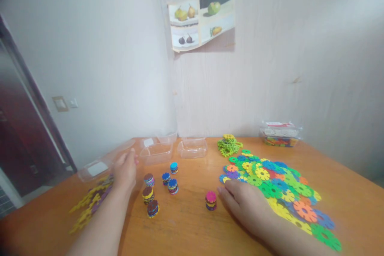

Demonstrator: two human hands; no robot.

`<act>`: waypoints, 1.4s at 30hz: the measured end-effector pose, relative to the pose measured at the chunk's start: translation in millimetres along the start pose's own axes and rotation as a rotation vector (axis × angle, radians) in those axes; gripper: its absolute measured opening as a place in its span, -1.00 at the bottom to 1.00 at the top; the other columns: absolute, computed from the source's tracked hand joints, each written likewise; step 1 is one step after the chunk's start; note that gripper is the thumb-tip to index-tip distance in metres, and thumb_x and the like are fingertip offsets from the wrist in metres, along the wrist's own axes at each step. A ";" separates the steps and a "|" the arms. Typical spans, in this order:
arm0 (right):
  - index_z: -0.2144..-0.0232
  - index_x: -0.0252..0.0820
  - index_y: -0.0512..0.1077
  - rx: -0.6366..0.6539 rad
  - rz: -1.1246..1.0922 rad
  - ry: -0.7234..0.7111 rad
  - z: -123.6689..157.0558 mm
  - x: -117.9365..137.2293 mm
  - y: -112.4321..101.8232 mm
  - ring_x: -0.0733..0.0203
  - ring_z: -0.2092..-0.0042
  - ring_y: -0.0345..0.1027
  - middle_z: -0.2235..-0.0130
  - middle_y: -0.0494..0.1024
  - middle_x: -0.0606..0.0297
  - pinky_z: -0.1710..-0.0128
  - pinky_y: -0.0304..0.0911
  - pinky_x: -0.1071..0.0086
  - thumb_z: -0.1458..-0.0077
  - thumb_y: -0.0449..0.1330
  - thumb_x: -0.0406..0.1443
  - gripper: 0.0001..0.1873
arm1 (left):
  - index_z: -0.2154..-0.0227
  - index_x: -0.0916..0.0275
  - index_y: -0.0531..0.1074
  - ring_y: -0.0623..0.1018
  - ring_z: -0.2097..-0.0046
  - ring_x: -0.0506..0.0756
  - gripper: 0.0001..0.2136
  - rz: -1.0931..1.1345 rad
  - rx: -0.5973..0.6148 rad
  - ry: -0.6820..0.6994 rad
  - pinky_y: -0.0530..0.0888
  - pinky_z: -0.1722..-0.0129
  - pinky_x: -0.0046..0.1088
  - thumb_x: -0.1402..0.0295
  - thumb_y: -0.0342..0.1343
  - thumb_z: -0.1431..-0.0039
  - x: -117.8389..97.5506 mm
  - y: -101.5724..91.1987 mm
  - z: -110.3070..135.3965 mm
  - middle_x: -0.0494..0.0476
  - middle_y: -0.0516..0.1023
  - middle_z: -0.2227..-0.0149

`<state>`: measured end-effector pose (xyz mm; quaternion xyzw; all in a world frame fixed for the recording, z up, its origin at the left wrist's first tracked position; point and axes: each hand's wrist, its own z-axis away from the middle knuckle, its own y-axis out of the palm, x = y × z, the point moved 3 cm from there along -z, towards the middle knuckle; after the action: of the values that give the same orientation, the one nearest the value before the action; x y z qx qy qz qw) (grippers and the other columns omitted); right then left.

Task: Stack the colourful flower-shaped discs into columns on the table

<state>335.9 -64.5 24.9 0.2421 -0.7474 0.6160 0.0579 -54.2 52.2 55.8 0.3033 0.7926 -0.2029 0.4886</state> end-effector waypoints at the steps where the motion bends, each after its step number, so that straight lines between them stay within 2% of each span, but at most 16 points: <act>1: 0.45 -0.10 0.34 -0.021 -0.010 -0.006 -0.7 -1.7 -0.2 0.13 0.34 0.40 0.39 0.55 0.24 0.30 0.12 0.31 -0.36 -0.12 -0.02 -0.54 | 0.54 0.24 0.38 0.35 0.50 0.01 -0.64 -0.008 0.006 0.006 0.25 0.45 -0.48 0.03 0.04 -0.14 0.3 0.5 -0.3 -0.04 0.37 0.60; 6: 0.47 -0.10 0.30 -0.135 -0.026 0.029 -4.7 -4.7 -6.2 0.17 0.36 0.35 0.40 0.49 0.27 0.34 0.11 0.34 -0.34 -0.06 -0.06 -0.60 | 0.57 0.23 0.35 0.32 0.51 0.01 -0.64 -0.048 0.013 0.014 0.23 0.46 -0.47 0.04 0.04 -0.15 0.0 1.8 -0.9 -0.06 0.34 0.63; 10: 0.43 -0.11 0.36 -0.085 -0.008 0.048 -19.2 3.2 -15.2 0.18 0.35 0.38 0.37 0.52 0.27 0.35 0.12 0.34 -0.30 0.00 -0.12 -0.69 | 0.60 0.22 0.33 0.30 0.51 0.01 -0.63 -0.077 0.040 0.018 0.21 0.46 -0.47 0.04 0.04 -0.16 0.3 3.6 -0.5 -0.07 0.31 0.65; 12: 0.35 -0.12 0.44 -0.050 0.010 0.008 -36.5 11.1 -19.1 0.16 0.30 0.41 0.32 0.56 0.26 0.31 0.15 0.34 -0.26 0.04 -0.16 -0.75 | 0.60 0.21 0.33 0.31 0.50 0.02 -0.62 -0.093 0.051 0.027 0.21 0.45 -0.46 0.04 0.04 -0.17 1.4 4.8 -0.6 -0.06 0.32 0.64; 14: 0.22 -0.15 0.49 -0.071 0.070 -0.052 -61.0 20.6 -21.3 0.11 0.16 0.43 0.21 0.59 0.18 0.18 0.19 0.32 -0.24 0.07 -0.20 -0.76 | 0.60 0.21 0.33 0.31 0.50 0.02 -0.61 -0.099 0.051 0.029 0.21 0.44 -0.46 0.03 0.03 -0.18 2.7 5.6 -0.7 -0.06 0.32 0.64; 17: -0.01 -0.22 0.46 -0.080 0.239 -0.110 -105.3 34.5 -15.1 -0.01 -0.05 0.34 0.05 0.58 0.05 0.00 0.15 0.25 -0.23 0.09 -0.21 -0.64 | 0.61 0.20 0.30 0.29 0.51 0.01 -0.60 -0.108 0.052 0.033 0.20 0.45 -0.46 0.02 0.02 -0.19 3.8 5.8 -0.3 -0.08 0.30 0.66; 19: -0.09 -0.24 0.42 -0.062 0.360 -0.115 -133.3 42.0 -5.6 -0.07 -0.12 0.27 -0.05 0.54 -0.01 -0.05 0.11 0.19 -0.23 0.09 -0.23 -0.59 | 0.62 0.20 0.28 0.29 0.51 0.01 -0.59 -0.123 0.057 0.041 0.19 0.45 -0.46 0.03 0.02 -0.20 3.4 5.5 0.4 -0.08 0.28 0.67; 22: -0.08 -0.24 0.43 -0.043 0.395 -0.126 -164.1 50.1 9.8 -0.12 -0.15 0.24 -0.08 0.52 -0.05 -0.05 0.07 0.13 -0.23 0.07 -0.26 -0.59 | 0.63 0.20 0.26 0.27 0.51 0.01 -0.59 -0.129 0.070 0.047 0.19 0.45 -0.46 0.02 0.01 -0.20 2.3 5.1 1.6 -0.09 0.26 0.67; 26: 0.06 -0.25 0.51 -0.002 0.416 -0.116 -181.6 50.9 22.8 -0.12 -0.09 0.31 0.02 0.59 -0.07 0.03 0.08 0.13 -0.22 0.06 -0.35 -0.69 | 0.62 0.19 0.26 0.28 0.50 0.01 -0.58 -0.126 0.082 0.036 0.19 0.46 -0.47 0.00 0.02 -0.19 3.6 6.2 1.9 -0.08 0.26 0.65; 30: 0.22 -0.23 0.54 0.005 0.423 -0.113 -171.4 45.4 17.4 -0.06 0.00 0.37 0.13 0.63 -0.01 0.11 0.08 0.21 -0.24 0.03 -0.37 -0.74 | 0.61 0.20 0.29 0.29 0.49 0.01 -0.60 -0.129 0.081 0.036 0.20 0.46 -0.47 0.01 0.02 -0.19 6.0 7.8 1.6 -0.07 0.28 0.64; 34: 0.29 -0.16 0.52 -0.010 0.405 -0.134 -136.6 41.4 -1.5 0.02 0.05 0.38 0.21 0.64 0.14 0.14 0.06 0.26 -0.22 0.06 -0.34 -0.78 | 0.61 0.20 0.29 0.29 0.49 0.01 -0.61 -0.126 0.087 0.037 0.19 0.46 -0.47 0.03 0.02 -0.18 3.1 9.2 4.3 -0.07 0.28 0.65; 37: 0.36 -0.16 0.51 -0.016 0.339 -0.175 -106.7 41.1 -14.8 0.09 0.16 0.40 0.29 0.63 0.21 0.18 0.05 0.29 -0.17 0.09 -0.36 -0.81 | 0.63 0.19 0.27 0.27 0.50 0.01 -0.61 -0.154 0.088 0.048 0.17 0.46 -0.47 0.04 0.03 -0.18 -0.7 10.1 6.6 -0.07 0.25 0.66; 42: 0.42 -0.15 0.50 0.022 0.280 -0.196 -74.9 41.5 -19.6 0.15 0.25 0.39 0.35 0.61 0.24 0.22 0.06 0.33 -0.12 0.10 -0.38 -0.82 | 0.61 0.20 0.30 0.28 0.50 0.01 -0.62 -0.195 0.112 0.068 0.17 0.46 -0.47 0.05 0.03 -0.18 -0.7 12.2 6.7 -0.07 0.27 0.65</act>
<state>292.1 -8.0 76.0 0.1953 -0.7689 0.5998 -0.1043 -41.3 56.8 53.1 0.2584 0.8218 -0.2830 0.4218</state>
